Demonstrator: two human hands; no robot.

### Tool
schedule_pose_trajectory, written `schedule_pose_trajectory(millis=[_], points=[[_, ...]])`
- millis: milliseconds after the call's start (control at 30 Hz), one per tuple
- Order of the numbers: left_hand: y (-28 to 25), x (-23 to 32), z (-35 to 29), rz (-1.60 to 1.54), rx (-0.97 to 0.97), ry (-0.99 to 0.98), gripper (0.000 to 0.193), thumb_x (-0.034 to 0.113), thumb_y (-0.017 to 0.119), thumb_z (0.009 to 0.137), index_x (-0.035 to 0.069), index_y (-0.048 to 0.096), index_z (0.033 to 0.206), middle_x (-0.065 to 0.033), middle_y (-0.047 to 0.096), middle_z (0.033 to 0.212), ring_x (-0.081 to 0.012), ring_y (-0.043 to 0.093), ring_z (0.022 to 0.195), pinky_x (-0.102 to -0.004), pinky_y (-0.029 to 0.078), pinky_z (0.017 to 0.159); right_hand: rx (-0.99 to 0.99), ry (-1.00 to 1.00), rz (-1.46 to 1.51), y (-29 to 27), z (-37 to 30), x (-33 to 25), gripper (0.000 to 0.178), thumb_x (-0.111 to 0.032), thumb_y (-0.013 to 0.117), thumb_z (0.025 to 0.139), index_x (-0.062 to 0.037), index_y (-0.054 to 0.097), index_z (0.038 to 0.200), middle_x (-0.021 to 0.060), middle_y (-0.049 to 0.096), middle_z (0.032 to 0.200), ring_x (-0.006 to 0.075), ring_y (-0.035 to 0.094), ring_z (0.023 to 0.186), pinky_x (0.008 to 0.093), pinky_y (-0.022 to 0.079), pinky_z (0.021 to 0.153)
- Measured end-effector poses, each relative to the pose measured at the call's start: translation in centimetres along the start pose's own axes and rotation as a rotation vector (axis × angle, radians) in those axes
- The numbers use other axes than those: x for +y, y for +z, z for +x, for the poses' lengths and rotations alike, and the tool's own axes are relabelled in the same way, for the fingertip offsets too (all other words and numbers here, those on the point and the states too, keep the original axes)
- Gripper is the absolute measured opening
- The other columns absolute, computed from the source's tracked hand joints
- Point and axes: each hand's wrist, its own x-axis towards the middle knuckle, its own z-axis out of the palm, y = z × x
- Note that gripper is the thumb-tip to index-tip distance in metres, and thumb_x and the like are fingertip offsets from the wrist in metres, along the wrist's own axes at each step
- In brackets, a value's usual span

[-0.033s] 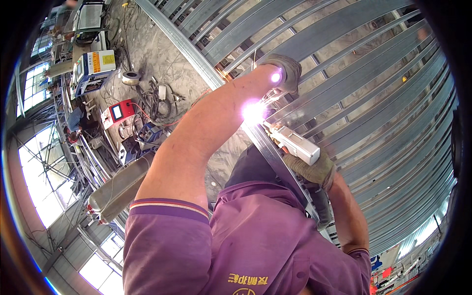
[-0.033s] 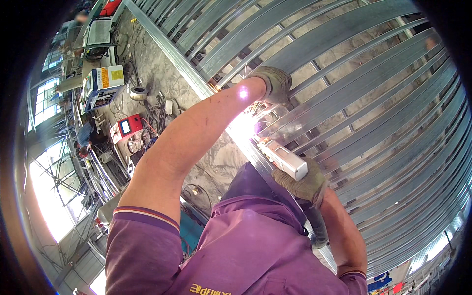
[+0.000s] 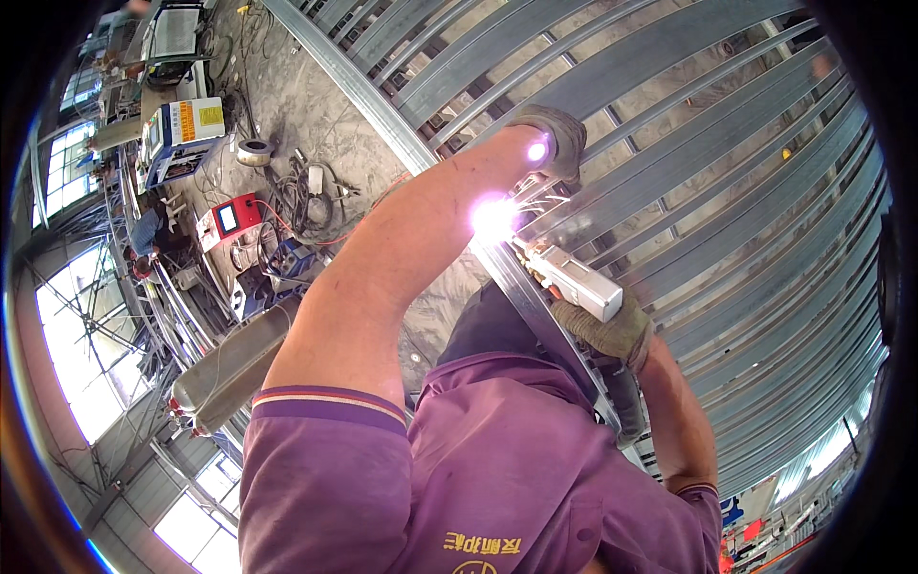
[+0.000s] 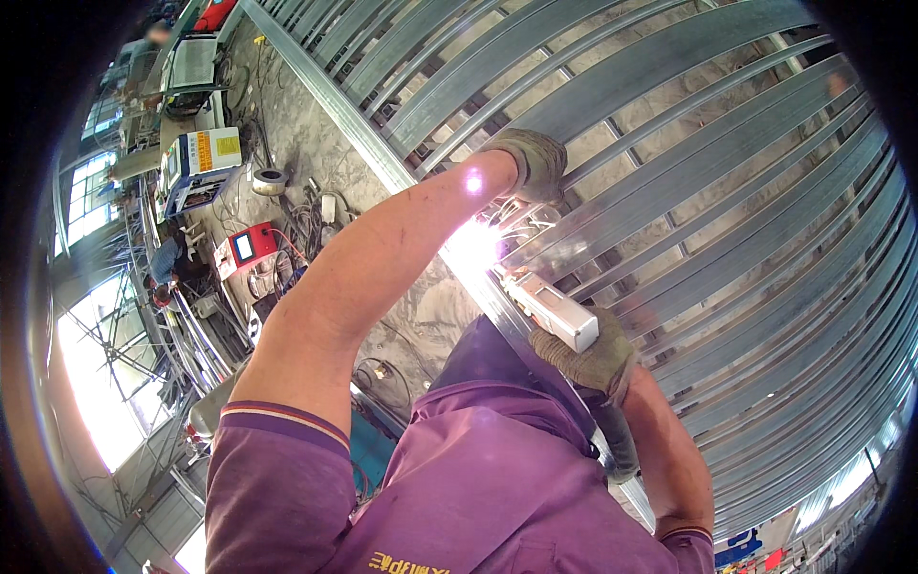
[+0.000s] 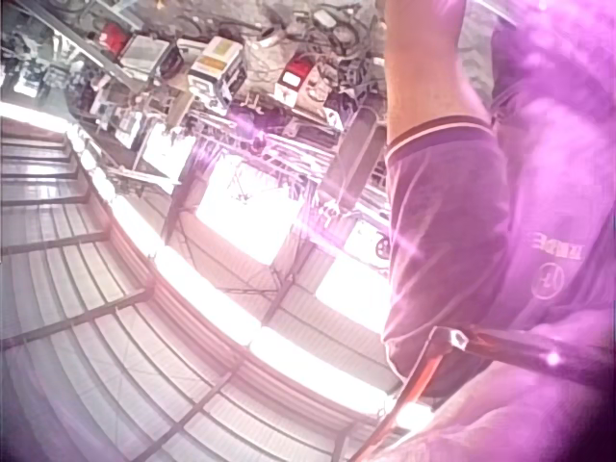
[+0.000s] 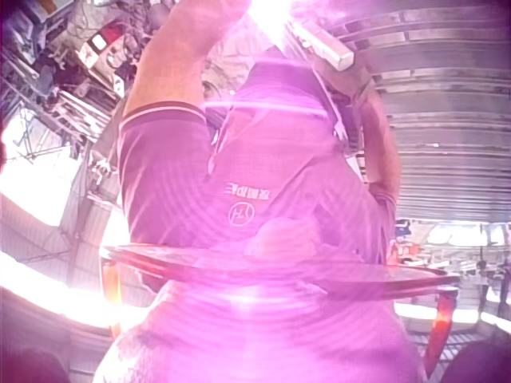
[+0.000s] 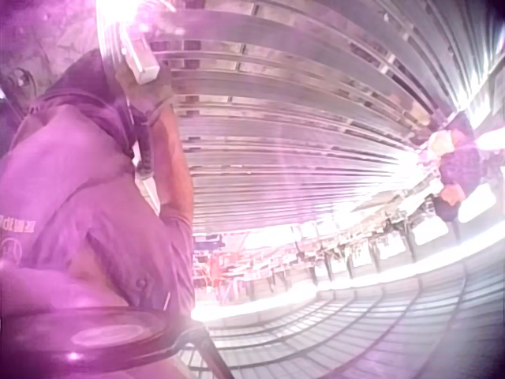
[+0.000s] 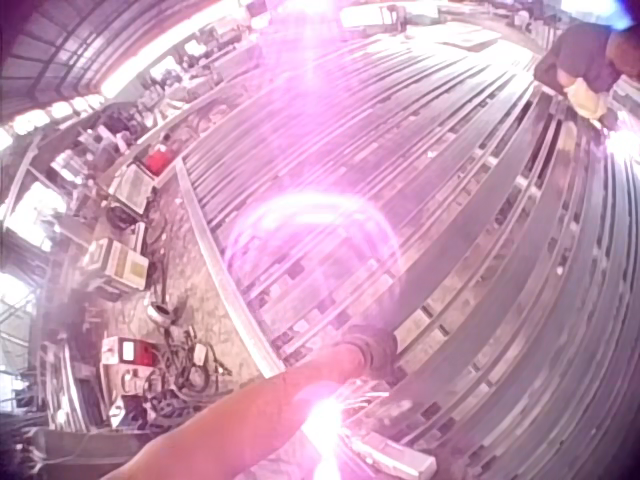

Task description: The person welds a metal frame using a handheld welding tool, moving along the seams of a large rectangular structure. Sparks are visible as the welder joins metal bars together in a workshop setting.

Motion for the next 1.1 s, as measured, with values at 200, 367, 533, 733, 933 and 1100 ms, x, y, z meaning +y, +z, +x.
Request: schedule_pose_trajectory(millis=[200,367,533,733,933,1100], points=[[0.1,-0.5,0.6,0.013,-0.014,-0.005,0.044,0.035,0.08,0.098,0.003,0.085,0.127,-0.0157,0.085,0.121,-0.0315,0.082,0.108,-0.0463,0.064,0.098,0.009,0.01,-0.009,0.1,-0.1,0.5,0.042,-0.03,0.093,0.095,-0.0041,0.082,0.127,0.0141,0.087,0.11,0.0214,0.082,0.101,0.0386,0.064,0.086],[0.2,-1.3,0.9,0.065,0.058,0.06,0.04,0.036,0.081,0.095,0.006,0.088,0.119,-0.0156,0.086,0.113,-0.0345,0.082,0.107,-0.05,0.063,0.097,0.106,-0.107,-0.055,0.7,-0.7,0.2,0.039,-0.028,0.093,0.095,-0.0058,0.083,0.125,0.0148,0.086,0.107,0.0217,0.082,0.097,0.0394,0.064,0.085],[-0.8,-1.6,1.1,0.114,0.0,0.052,0.042,0.042,0.076,0.099,0.007,0.089,0.117,-0.0171,0.086,0.11,-0.0349,0.082,0.104,-0.05,0.062,0.097,0.13,-0.017,-0.034,0.6,-0.9,-1.5,0.038,-0.026,0.092,0.096,-0.0058,0.083,0.127,0.0144,0.087,0.11,0.0216,0.081,0.097,0.0397,0.064,0.087],[-1.1,-5.0,0.4,0.039,0.261,-0.017,0.057,0.056,0.066,0.107,0.006,0.084,0.127,-0.0199,0.082,0.13,-0.0371,0.079,0.121,-0.0514,0.061,0.104,0.181,0.007,-0.075,0.4,-1.7,-2.7,0.041,-0.025,0.092,0.097,-0.0055,0.082,0.132,0.0124,0.087,0.121,0.0209,0.081,0.109,0.0368,0.064,0.096],[-2.1,-11.2,-0.8,0.092,0.33,-0.14,0.071,0.068,0.065,0.105,0.005,0.083,0.131,-0.0198,0.081,0.136,-0.0386,0.077,0.125,-0.0501,0.059,0.109,0.201,-0.084,-0.137,0.2,-1.8,-0.5,0.05,-0.025,0.094,0.095,-0.0054,0.079,0.139,0.0126,0.086,0.122,0.0214,0.081,0.111,0.0365,0.064,0.096],[-1.6,-10.1,-0.8,0.122,0.241,-0.109,0.067,0.066,0.076,0.095,0.008,0.085,0.129,-0.019,0.082,0.132,-0.0381,0.078,0.123,-0.0493,0.06,0.108,0.138,-0.197,-0.172,-0.4,-0.7,-1.1,0.043,-0.02,0.089,0.099,-0.0059,0.08,0.138,0.0161,0.086,0.123,0.0272,0.082,0.107,0.039,0.063,0.093]])
